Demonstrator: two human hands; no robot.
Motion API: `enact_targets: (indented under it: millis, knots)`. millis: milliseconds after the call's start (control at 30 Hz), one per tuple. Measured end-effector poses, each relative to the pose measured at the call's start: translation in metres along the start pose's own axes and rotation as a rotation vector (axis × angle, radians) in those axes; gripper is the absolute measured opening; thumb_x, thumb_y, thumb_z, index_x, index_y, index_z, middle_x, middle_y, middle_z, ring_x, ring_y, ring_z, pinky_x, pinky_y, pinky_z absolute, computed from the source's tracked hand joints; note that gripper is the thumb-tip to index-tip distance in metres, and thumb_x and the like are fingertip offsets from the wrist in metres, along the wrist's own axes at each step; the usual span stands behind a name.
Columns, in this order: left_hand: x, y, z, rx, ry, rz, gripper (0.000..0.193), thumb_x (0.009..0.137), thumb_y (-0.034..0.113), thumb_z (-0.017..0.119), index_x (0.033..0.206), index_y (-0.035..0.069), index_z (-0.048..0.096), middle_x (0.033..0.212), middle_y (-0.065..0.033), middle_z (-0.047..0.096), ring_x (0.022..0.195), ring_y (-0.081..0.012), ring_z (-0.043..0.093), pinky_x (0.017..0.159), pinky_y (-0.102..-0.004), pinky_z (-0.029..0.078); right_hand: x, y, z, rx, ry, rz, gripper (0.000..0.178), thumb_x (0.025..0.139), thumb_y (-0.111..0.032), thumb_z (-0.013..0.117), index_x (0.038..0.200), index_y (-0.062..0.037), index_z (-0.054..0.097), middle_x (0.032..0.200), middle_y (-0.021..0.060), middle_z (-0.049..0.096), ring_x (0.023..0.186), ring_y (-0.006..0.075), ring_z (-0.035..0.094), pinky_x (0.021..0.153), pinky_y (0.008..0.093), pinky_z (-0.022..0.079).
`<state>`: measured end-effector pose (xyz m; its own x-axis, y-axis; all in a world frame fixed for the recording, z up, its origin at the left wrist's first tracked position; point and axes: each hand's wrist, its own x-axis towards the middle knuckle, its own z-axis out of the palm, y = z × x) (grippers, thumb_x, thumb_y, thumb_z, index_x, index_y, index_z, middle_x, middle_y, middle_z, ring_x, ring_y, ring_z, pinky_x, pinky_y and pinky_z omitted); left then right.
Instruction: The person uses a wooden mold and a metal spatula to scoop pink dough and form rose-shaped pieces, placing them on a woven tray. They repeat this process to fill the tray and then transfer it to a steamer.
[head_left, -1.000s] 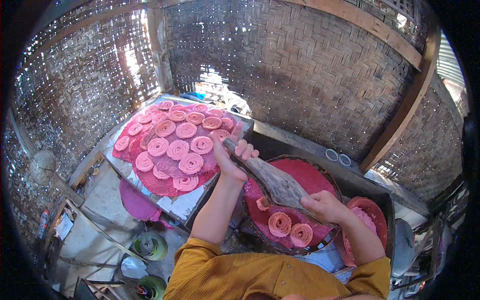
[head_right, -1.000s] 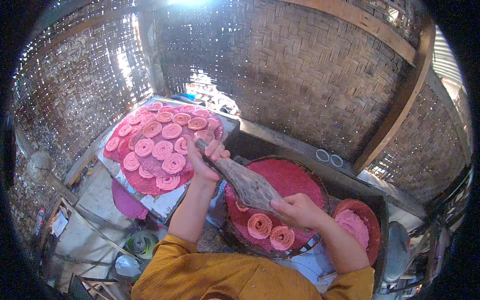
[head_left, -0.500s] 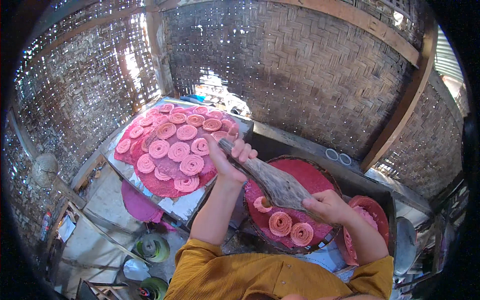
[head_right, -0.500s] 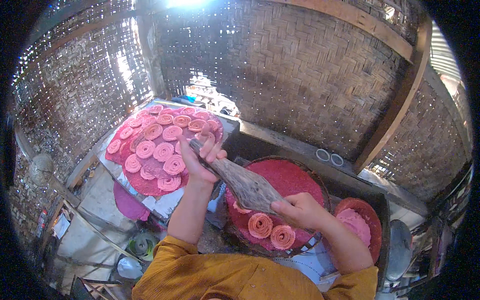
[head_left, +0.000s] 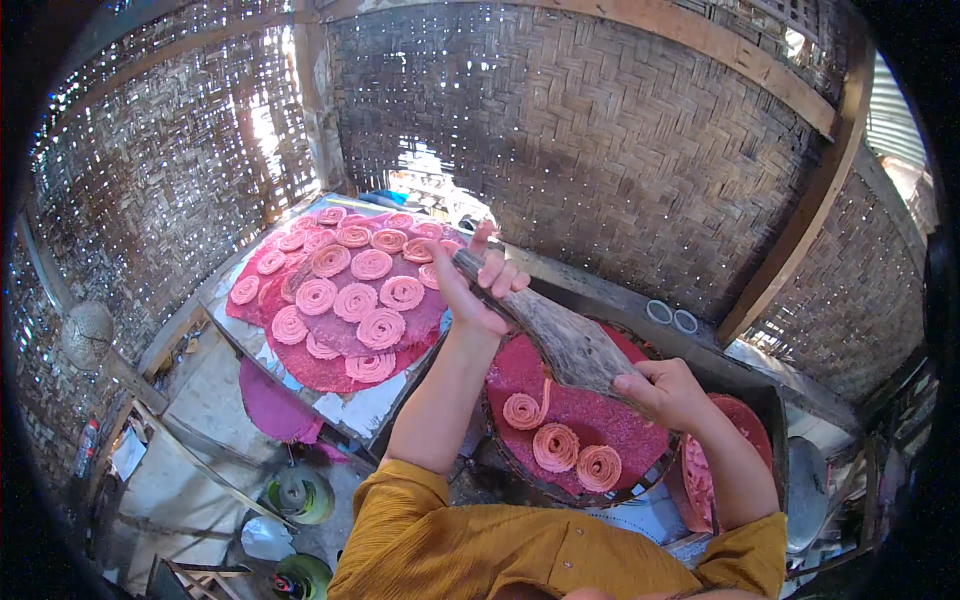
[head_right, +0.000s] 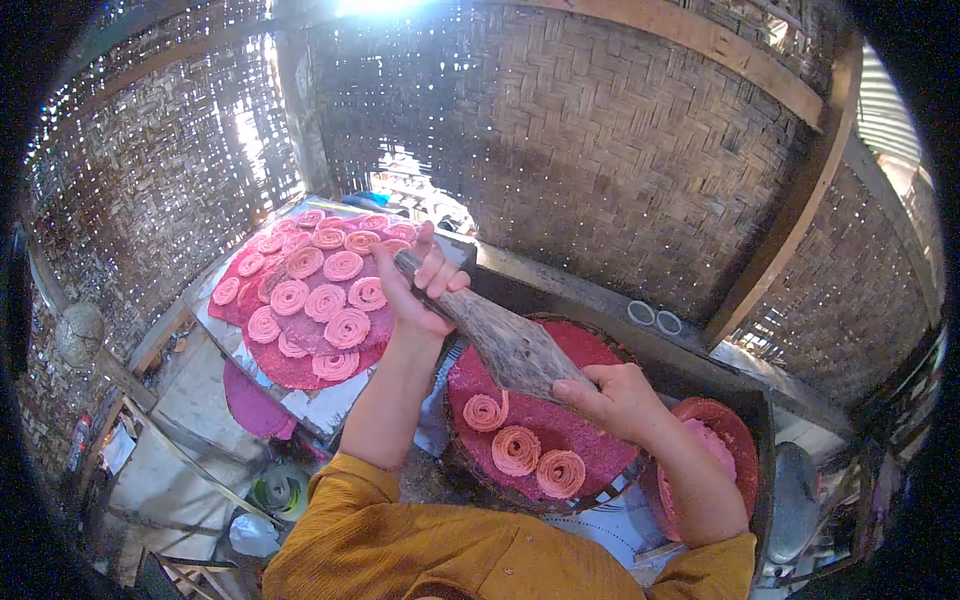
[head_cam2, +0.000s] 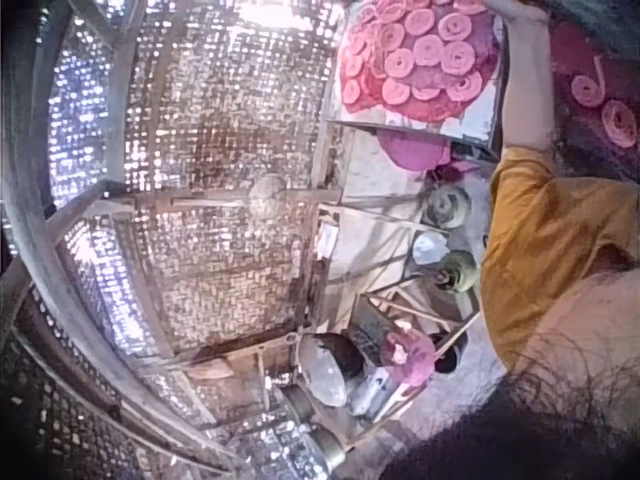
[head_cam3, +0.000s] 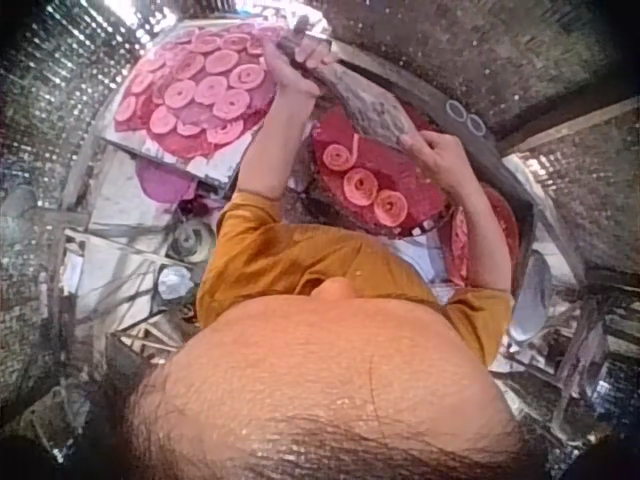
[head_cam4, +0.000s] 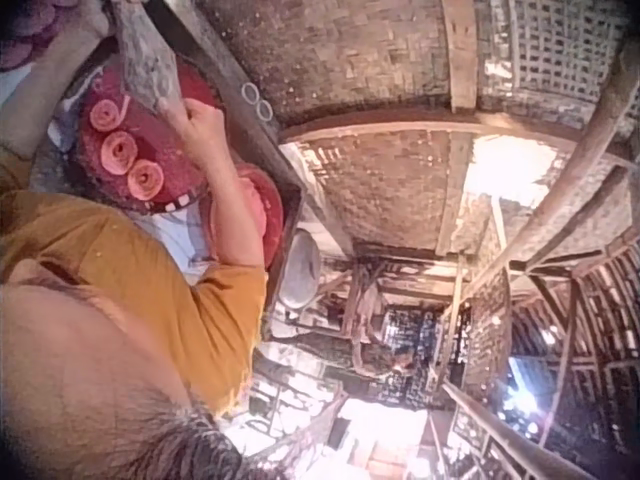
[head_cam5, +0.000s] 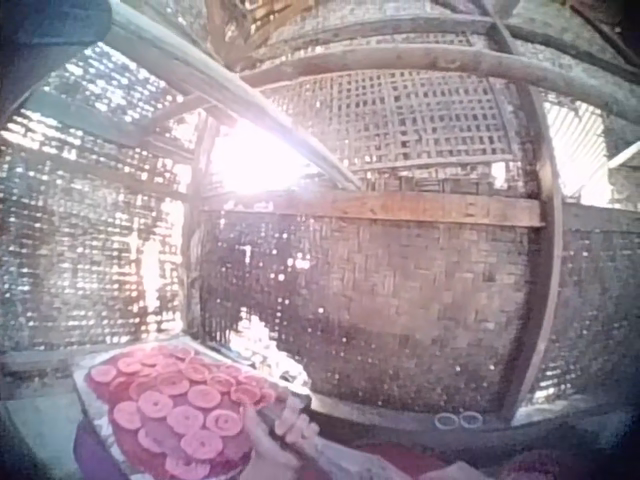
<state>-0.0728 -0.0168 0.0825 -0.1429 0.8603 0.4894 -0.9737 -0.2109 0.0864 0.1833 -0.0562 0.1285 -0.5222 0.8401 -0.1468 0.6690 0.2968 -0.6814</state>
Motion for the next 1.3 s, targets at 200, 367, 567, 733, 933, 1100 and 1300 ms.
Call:
enact_targets:
  millis: [200, 367, 567, 733, 933, 1100, 1300]
  knots:
    - [0.003, 0.017, -0.003, 0.072, -0.009, 0.024, 0.072, 0.076, 0.071, 0.023, 0.098, 0.011, 0.058, 0.042, 0.0051, 0.029, 0.037, -0.0095, 0.028, 0.048, -0.028, 0.032, 0.015, 0.004, 0.015, 0.018, -0.001, -0.05, 0.045, 0.078, -0.045, 0.054, 0.079, 0.0002, 0.061, 0.054, 0.0072, 0.053, 0.048, 0.013, 0.054, 0.046, 0.0283, 0.043]
    - [-0.005, 0.028, -0.005, 0.079, 0.009, -0.009, 0.073, 0.075, 0.071, 0.023, 0.095, 0.011, 0.06, 0.042, 0.0046, 0.029, 0.036, -0.0101, 0.029, 0.046, -0.0283, 0.032, 0.014, -0.003, 0.027, 0.074, -0.053, -0.036, 0.039, 0.081, -0.037, 0.052, 0.073, 0.0006, 0.058, 0.054, 0.0035, 0.051, 0.048, 0.01, 0.048, 0.044, 0.0267, 0.039]
    - [-0.014, 0.035, 0.013, 0.119, 0.093, -0.014, 0.074, 0.075, 0.072, 0.023, 0.092, 0.01, 0.06, 0.043, 0.004, 0.031, 0.037, -0.0106, 0.032, 0.045, -0.0289, 0.033, 0.011, -0.001, 0.035, 0.063, -0.076, -0.128, 0.04, 0.083, -0.038, 0.049, 0.08, 0.001, 0.059, 0.058, 0.0016, 0.052, 0.055, 0.008, 0.047, 0.049, 0.0263, 0.039]
    - [-0.012, 0.047, 0.03, 0.112, 0.061, 0.003, 0.074, 0.076, 0.07, 0.021, 0.096, 0.009, 0.058, 0.044, 0.0035, 0.032, 0.039, -0.0112, 0.033, 0.047, -0.0299, 0.034, 0.011, -0.011, 0.036, 0.026, -0.044, -0.215, 0.047, 0.081, -0.046, 0.047, 0.082, -0.0006, 0.06, 0.057, 0.0093, 0.055, 0.053, 0.0138, 0.054, 0.051, 0.0294, 0.043]
    - [-0.015, 0.055, 0.053, 0.148, 0.032, 0.019, 0.074, 0.077, 0.07, 0.02, 0.096, 0.009, 0.058, 0.044, 0.0033, 0.032, 0.039, -0.011, 0.032, 0.048, -0.0302, 0.034, 0.008, -0.022, 0.036, 0.108, -0.07, -0.211, 0.045, 0.082, -0.044, 0.048, 0.083, -0.0008, 0.06, 0.056, 0.0071, 0.055, 0.053, 0.0131, 0.055, 0.05, 0.0289, 0.043]
    - [-0.017, 0.051, 0.047, 0.18, 0.024, 0.006, 0.074, 0.076, 0.07, 0.021, 0.094, 0.01, 0.059, 0.044, 0.0033, 0.032, 0.038, -0.0108, 0.032, 0.047, -0.0294, 0.034, 0.002, -0.02, 0.034, 0.148, -0.116, -0.13, 0.042, 0.083, -0.041, 0.048, 0.083, -0.0008, 0.06, 0.056, 0.0054, 0.055, 0.052, 0.0116, 0.055, 0.048, 0.0281, 0.044]
    - [-0.025, 0.029, 0.042, 0.155, 0.149, -0.017, 0.072, 0.076, 0.07, 0.021, 0.088, 0.01, 0.059, 0.041, 0.0029, 0.032, 0.035, -0.0118, 0.032, 0.044, -0.0296, 0.033, -0.017, -0.008, 0.034, 0.254, -0.131, -0.026, 0.039, 0.083, -0.038, 0.05, 0.08, -0.0003, 0.059, 0.057, 0.0045, 0.056, 0.052, 0.0096, 0.055, 0.047, 0.0269, 0.043]
